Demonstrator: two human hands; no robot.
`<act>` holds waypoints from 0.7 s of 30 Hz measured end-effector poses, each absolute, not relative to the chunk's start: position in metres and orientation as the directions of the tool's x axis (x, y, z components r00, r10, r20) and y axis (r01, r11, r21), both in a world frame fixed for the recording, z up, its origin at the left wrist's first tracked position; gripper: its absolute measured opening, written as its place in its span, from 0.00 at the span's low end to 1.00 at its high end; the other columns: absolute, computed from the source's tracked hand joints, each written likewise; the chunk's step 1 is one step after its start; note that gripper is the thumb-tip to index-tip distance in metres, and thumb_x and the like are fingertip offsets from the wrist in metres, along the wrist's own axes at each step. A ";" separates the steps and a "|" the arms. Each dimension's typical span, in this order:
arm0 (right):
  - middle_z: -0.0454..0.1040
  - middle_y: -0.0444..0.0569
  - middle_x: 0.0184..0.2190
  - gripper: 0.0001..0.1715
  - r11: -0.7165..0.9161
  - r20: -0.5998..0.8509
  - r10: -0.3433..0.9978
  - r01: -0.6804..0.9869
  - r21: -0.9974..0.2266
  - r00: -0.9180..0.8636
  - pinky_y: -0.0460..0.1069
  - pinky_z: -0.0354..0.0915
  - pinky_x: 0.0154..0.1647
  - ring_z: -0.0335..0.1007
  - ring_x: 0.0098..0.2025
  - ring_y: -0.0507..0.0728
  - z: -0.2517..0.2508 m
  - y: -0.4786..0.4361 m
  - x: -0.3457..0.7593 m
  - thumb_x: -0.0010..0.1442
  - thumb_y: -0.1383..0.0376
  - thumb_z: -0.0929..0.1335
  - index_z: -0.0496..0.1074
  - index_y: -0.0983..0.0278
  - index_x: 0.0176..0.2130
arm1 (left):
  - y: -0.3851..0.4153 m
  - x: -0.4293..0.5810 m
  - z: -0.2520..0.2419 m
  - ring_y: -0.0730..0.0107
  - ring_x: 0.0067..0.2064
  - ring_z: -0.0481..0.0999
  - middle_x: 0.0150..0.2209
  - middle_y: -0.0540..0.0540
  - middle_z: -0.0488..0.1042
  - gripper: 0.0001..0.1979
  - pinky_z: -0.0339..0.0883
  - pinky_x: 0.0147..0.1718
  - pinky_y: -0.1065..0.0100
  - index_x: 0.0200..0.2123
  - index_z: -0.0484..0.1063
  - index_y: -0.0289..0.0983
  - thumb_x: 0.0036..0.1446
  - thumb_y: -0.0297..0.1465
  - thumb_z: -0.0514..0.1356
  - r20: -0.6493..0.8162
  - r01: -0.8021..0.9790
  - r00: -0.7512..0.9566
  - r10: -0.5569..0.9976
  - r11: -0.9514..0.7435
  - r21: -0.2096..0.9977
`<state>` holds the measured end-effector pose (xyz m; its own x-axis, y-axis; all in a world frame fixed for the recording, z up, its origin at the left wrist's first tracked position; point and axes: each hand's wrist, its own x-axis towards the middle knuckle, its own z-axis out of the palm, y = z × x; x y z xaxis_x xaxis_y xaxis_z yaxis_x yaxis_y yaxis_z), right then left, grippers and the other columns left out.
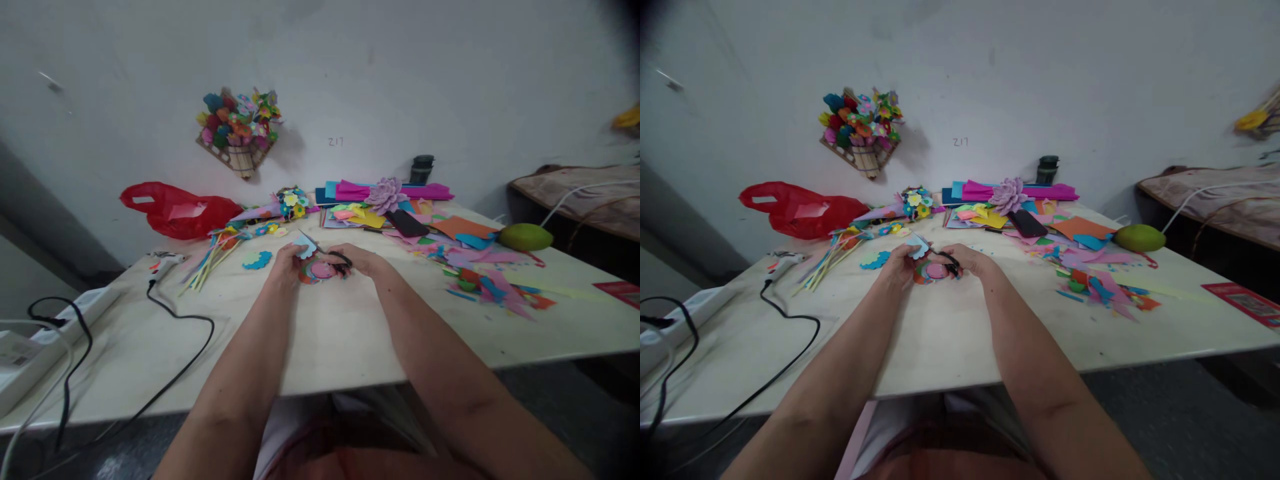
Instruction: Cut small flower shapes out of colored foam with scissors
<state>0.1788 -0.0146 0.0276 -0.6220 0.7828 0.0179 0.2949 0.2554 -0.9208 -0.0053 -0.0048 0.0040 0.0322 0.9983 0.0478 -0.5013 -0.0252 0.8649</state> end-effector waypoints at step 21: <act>0.70 0.44 0.20 0.17 0.210 -0.029 0.755 0.284 -0.936 -0.655 0.41 0.52 0.13 0.63 0.17 0.47 0.027 -0.014 0.182 0.58 0.55 0.65 0.68 0.68 0.34 | -0.008 -0.006 0.005 0.63 0.36 0.77 0.32 0.41 0.77 0.12 0.73 0.32 0.67 0.31 0.72 0.33 0.38 0.21 0.59 0.003 -0.497 0.064 0.998 0.029 0.867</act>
